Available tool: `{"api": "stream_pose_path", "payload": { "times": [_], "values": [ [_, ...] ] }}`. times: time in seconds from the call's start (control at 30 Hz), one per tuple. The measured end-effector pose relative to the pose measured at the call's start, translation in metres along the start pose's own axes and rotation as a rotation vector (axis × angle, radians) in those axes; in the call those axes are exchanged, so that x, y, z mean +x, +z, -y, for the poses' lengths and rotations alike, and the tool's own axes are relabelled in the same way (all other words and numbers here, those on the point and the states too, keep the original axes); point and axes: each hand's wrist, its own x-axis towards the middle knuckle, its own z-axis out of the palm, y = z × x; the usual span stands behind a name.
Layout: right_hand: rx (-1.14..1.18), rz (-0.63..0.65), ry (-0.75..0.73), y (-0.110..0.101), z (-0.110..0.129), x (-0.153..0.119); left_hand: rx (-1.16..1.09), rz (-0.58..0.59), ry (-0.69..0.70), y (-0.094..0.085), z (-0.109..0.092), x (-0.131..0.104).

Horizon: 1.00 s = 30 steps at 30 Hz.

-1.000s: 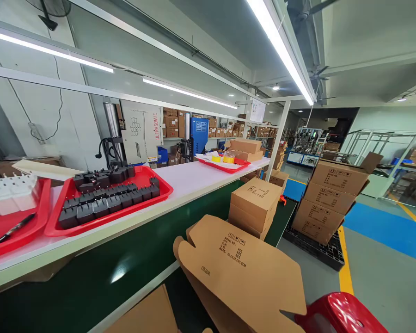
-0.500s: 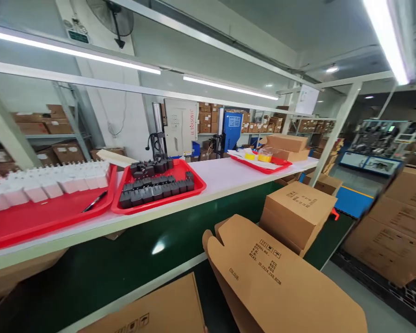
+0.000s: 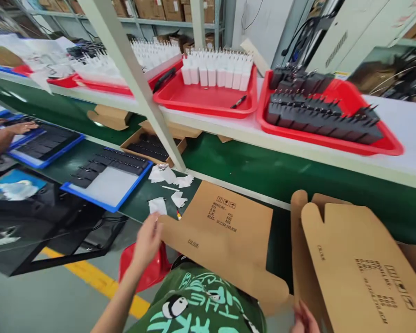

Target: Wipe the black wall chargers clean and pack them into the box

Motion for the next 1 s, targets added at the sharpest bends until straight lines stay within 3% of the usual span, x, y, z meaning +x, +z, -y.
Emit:
{"api": "stream_pose_path", "payload": {
  "times": [0.03, 0.13, 0.27, 0.37, 0.57, 0.73, 0.83, 1.0],
  "values": [
    [-0.010, -0.031, -0.005, 0.007, 0.011, 0.006, 0.010, 0.062, 0.077, 0.015, -0.009, 0.004],
    [-0.081, 0.057, -0.165, 0.042, 0.050, 0.026, 0.043, 0.190, 0.178, 0.059, -0.030, 0.002],
    [-0.121, 0.104, -0.180, 0.094, 0.080, 0.024, 0.013, 0.286, 0.197, 0.091, -0.024, -0.012],
    [-0.118, 0.102, -0.173, 0.112, 0.079, 0.013, -0.056, 0.323, 0.200, 0.098, -0.009, -0.015],
    [-0.002, 0.081, -0.117, 0.124, 0.066, 0.013, -0.240, 0.353, 0.128, 0.096, 0.034, -0.004],
    [0.102, -0.010, 0.168, 0.120, 0.044, 0.011, -0.352, 0.362, -0.058, 0.090, 0.067, 0.001],
    [0.184, 0.074, 0.323, 0.116, 0.034, 0.007, -0.410, 0.441, -0.088, 0.093, 0.073, 0.004],
    [0.341, 0.189, 0.435, 0.114, 0.034, 0.003, -0.481, 0.528, -0.074, 0.108, 0.066, 0.003]
  ]
}}
